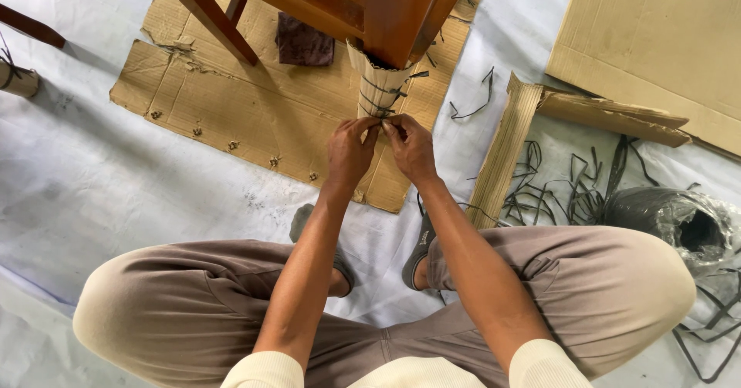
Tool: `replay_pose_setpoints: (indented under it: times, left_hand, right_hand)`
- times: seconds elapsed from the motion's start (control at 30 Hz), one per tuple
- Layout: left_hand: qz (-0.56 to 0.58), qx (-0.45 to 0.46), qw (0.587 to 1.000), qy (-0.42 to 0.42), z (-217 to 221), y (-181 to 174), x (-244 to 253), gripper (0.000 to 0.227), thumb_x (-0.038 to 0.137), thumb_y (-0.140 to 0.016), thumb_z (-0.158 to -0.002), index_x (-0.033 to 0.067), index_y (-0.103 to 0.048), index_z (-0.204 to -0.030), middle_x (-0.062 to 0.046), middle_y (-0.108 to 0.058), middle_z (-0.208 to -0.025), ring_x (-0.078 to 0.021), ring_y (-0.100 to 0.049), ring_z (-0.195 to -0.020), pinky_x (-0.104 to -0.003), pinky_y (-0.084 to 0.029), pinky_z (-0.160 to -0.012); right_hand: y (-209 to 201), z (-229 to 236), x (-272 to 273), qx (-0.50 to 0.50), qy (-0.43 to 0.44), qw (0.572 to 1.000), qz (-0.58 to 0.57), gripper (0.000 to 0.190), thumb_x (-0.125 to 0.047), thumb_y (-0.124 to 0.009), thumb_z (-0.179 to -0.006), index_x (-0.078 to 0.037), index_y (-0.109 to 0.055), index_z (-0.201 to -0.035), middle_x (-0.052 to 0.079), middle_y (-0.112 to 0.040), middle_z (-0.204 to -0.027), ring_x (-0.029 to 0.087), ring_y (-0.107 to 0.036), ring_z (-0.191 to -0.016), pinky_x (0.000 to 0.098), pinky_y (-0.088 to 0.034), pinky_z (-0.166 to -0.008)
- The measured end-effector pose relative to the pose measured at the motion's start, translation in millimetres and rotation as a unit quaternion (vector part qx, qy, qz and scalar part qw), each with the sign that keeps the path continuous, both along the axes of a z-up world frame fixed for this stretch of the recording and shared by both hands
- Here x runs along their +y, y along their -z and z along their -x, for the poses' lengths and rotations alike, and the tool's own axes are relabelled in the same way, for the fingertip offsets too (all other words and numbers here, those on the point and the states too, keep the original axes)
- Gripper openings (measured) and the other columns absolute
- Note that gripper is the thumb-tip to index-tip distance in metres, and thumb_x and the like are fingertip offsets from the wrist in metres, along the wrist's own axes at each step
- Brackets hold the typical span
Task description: The person ties wire around cardboard to secure it to a table leg.
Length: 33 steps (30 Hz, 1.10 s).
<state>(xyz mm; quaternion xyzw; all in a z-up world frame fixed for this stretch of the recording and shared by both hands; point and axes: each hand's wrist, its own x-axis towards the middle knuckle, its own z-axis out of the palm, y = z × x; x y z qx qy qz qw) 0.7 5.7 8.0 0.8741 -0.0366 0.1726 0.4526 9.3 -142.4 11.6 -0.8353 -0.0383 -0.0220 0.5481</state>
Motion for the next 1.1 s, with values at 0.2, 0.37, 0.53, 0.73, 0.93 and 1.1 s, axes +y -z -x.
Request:
replay_pose_setpoints:
  times: [0.2,0.37,0.53,0.73,0.93,1.1]
  left_hand:
    - [-0.007,-0.004,1.000,-0.023,2,0,-2,0.011,0.013,-0.073,-0.091,0.0098,-0.076,-0.101,-0.010,-0.076,-0.097,-0.0315,-0.070,-0.094,-0.042,-0.054,-0.081]
    - [-0.019,-0.006,0.999,-0.040,-1,0,-4,0.010,0.014,-0.072,-0.091,0.0109,-0.075,-0.100,-0.008,-0.076,-0.096,-0.0318,-0.070,-0.092,-0.042,-0.054,-0.079]
    - [-0.016,0.000,0.999,-0.044,-3,-1,-3,0.011,0.015,-0.072,-0.091,0.0108,-0.074,-0.100,-0.007,-0.077,-0.097,-0.0316,-0.069,-0.093,-0.041,-0.054,-0.081]
    - [-0.033,-0.001,0.997,-0.067,-5,-4,-4,0.010,0.017,-0.072,-0.090,0.0126,-0.074,-0.099,-0.004,-0.076,-0.097,-0.0288,-0.069,-0.094,-0.040,-0.052,-0.086]
    - [-0.040,-0.001,0.995,-0.087,-6,-10,-6,0.009,0.015,-0.072,-0.088,0.0129,-0.072,-0.097,-0.003,-0.076,-0.095,-0.0291,-0.069,-0.095,-0.041,-0.050,-0.088]
    - [-0.014,0.020,0.996,-0.081,-4,-7,-7,0.011,0.015,-0.072,-0.088,0.0123,-0.071,-0.099,-0.004,-0.075,-0.096,-0.0291,-0.069,-0.096,-0.040,-0.052,-0.082]
  right_hand:
    - [3,1,-1,0.008,-0.002,1.000,-0.012,0.015,-0.012,-0.069,-0.099,-0.001,-0.072,-0.108,0.004,-0.075,-0.089,0.010,-0.068,-0.077,0.0262,-0.055,-0.071]
    - [5,3,-5,-0.006,0.002,1.000,-0.025,0.014,-0.011,-0.071,-0.096,-0.001,-0.073,-0.106,0.005,-0.077,-0.092,0.010,-0.072,-0.079,0.0259,-0.057,-0.072]
    - [-1,4,-7,0.018,0.045,0.998,0.043,0.014,-0.013,-0.074,-0.096,0.000,-0.073,-0.101,0.007,-0.075,-0.083,0.011,-0.069,-0.071,0.0281,-0.054,-0.067]
    - [1,6,-11,-0.003,0.063,0.997,0.045,0.018,-0.018,-0.074,-0.097,0.000,-0.070,-0.097,0.007,-0.073,-0.080,0.012,-0.065,-0.069,0.0292,-0.053,-0.066]
    - [11,12,-9,-0.017,0.087,0.995,0.043,0.019,-0.017,-0.074,-0.097,0.000,-0.067,-0.095,0.009,-0.072,-0.080,0.016,-0.065,-0.068,0.0320,-0.053,-0.066]
    - [19,16,-10,-0.039,0.075,0.995,0.044,0.018,-0.016,-0.073,-0.097,0.000,-0.067,-0.097,0.010,-0.074,-0.085,0.017,-0.070,-0.073,0.0310,-0.055,-0.069]
